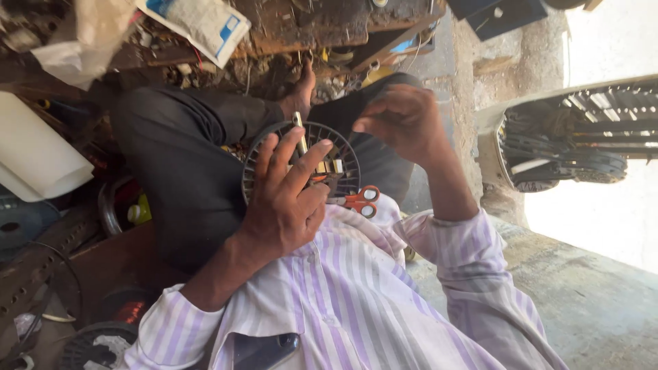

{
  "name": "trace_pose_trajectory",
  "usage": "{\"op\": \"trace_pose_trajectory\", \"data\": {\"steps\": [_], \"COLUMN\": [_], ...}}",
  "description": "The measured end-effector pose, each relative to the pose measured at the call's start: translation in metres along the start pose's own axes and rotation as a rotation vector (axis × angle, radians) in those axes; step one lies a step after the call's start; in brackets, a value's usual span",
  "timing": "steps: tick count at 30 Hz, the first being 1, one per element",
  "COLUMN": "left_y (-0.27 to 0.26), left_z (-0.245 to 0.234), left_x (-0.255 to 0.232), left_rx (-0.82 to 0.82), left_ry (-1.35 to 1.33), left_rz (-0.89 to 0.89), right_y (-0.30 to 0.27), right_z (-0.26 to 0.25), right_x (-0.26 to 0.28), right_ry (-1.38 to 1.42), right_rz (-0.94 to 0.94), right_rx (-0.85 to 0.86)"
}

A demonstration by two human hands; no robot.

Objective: The person sits on the floor and winds copper wire around the slots of a motor stator core. They hold the stator in their left hand and use their right hand to wrap the wire, occasionally using a tool to press the wire into the slots.

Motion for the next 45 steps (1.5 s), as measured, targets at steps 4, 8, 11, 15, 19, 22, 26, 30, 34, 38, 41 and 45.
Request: {"op": "trace_pose_trajectory", "data": {"steps": [4, 8, 11, 15, 19, 22, 26, 30, 34, 38, 41, 45], "left_y": [-0.024, 0.005, 0.044, 0.060, 0.016, -0.002, 0.006, 0.029, 0.044, 0.035, 0.033, 0.014], "left_z": [0.002, -0.004, -0.003, -0.001, -0.011, -0.012, -0.011, 0.004, 0.035, 0.034, 0.018, 0.005], "left_x": [-0.007, 0.023, 0.054, 0.075, 0.081, 0.015, 0.001, 0.050, 0.102, 0.099, 0.061, 0.009], "left_rx": [-0.075, -0.198, -0.127, 0.373, 0.087, -0.101, -0.152, -0.141, 0.277, 0.144, -0.001, 0.051], "left_ry": [0.193, -0.360, -0.518, -0.429, -0.620, -0.099, -0.070, -0.556, -0.425, -0.722, -0.536, -0.128], "left_rz": [0.117, -0.193, -0.474, -0.280, -0.604, 0.068, 0.162, -0.331, -0.349, -0.315, -0.144, 0.095], "right_y": [0.002, 0.041, 0.048, 0.006, -0.054, -0.047, 0.015, 0.035, 0.025, -0.003, -0.005, -0.004], "right_z": [0.039, 0.048, 0.041, 0.051, 0.042, 0.025, 0.040, 0.049, 0.050, 0.013, -0.036, -0.053], "right_x": [-0.027, -0.020, 0.027, 0.095, 0.112, 0.082, 0.035, 0.036, 0.044, 0.077, 0.082, 0.081], "right_ry": [0.082, -0.132, -0.339, -0.265, -0.268, -0.804, -0.142, -0.284, -0.493, -0.337, -0.255, -0.292], "right_rz": [0.122, 0.025, -0.166, -0.294, -0.365, -0.369, -0.036, -0.141, -0.218, -0.363, -0.047, -0.057], "right_rx": [0.024, -0.071, -0.184, 0.175, 0.515, 0.293, 0.191, -0.049, 0.097, -0.009, -0.239, -0.280]}}
Point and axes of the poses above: each hand's wrist, its own y-axis towards the middle knuckle, its own z-axis out of the palm, x = y × z, the point moved 5 cm from there along y, towards the middle knuckle, and after that the axes turned 3 degrees about -x, right-handed, at the moved point
